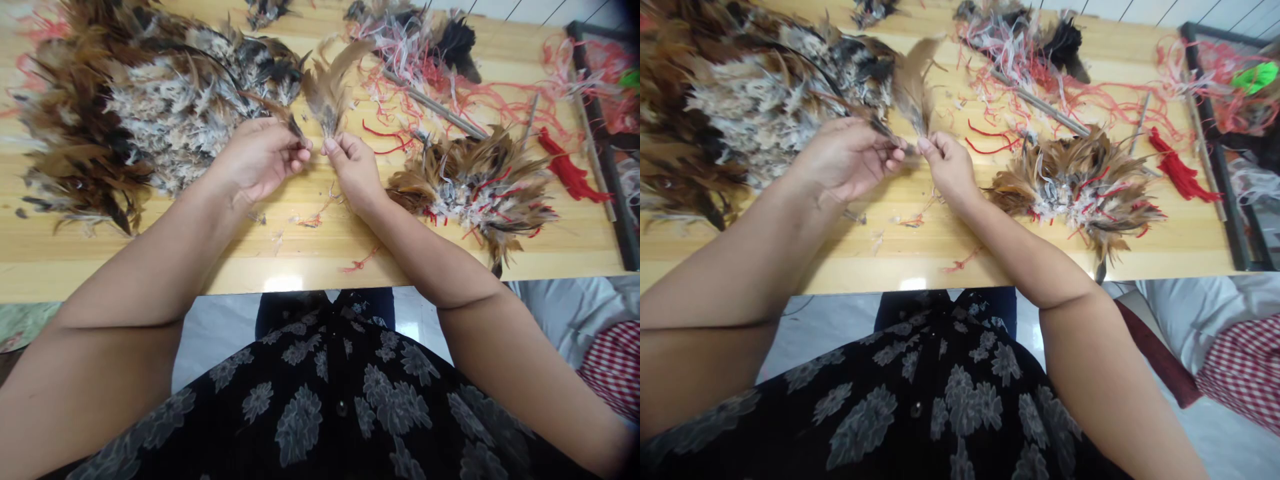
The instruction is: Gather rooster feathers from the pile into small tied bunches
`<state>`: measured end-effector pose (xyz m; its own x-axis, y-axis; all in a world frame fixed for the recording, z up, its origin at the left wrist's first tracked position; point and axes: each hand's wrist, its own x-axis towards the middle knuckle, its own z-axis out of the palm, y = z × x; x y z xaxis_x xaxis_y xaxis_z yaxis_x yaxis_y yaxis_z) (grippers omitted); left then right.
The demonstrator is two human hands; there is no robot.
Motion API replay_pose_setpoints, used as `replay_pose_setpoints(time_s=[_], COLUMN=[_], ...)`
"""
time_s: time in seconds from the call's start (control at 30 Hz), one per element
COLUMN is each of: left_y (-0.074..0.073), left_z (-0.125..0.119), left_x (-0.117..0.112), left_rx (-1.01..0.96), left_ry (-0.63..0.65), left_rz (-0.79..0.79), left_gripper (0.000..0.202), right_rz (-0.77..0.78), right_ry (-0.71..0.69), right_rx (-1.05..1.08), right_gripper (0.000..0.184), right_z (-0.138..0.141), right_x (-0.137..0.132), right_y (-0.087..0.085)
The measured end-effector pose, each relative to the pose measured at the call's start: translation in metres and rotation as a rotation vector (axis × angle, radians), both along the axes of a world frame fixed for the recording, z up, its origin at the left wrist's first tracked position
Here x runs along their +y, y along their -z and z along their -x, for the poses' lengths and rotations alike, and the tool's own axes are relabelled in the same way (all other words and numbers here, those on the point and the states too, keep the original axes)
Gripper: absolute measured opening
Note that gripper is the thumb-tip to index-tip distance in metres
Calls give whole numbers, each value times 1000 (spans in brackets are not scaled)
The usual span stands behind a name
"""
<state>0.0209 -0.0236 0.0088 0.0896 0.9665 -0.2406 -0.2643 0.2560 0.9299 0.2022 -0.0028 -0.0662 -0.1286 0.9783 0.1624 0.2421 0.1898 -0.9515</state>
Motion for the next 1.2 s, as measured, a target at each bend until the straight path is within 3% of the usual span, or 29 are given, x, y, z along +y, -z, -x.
replay_pose_setpoints(time_s=[0.17, 0.33, 0.63, 0.87, 1.2], left_y=[-7, 2, -3, 8, 14], left_z=[-4, -1, -4, 3, 13], left_x=[-6, -5, -12, -5, 5], left_rx=[1, -9, 4, 87, 180], left_ry=[35, 112, 122, 140, 107], left_rz=[100, 5, -82, -126, -142], left_gripper=[52, 47, 51, 38, 38], right_rz=[39, -62, -60, -73, -42], right_ry=[40, -16, -11, -31, -30], right_rx=[-44, -65, -123, -151, -44], right_gripper=[55, 59, 52, 46, 52], right_z=[3, -2, 0, 0, -2], right_x=[0, 0, -2, 0, 4], right_y=[-1, 7, 5, 8, 15])
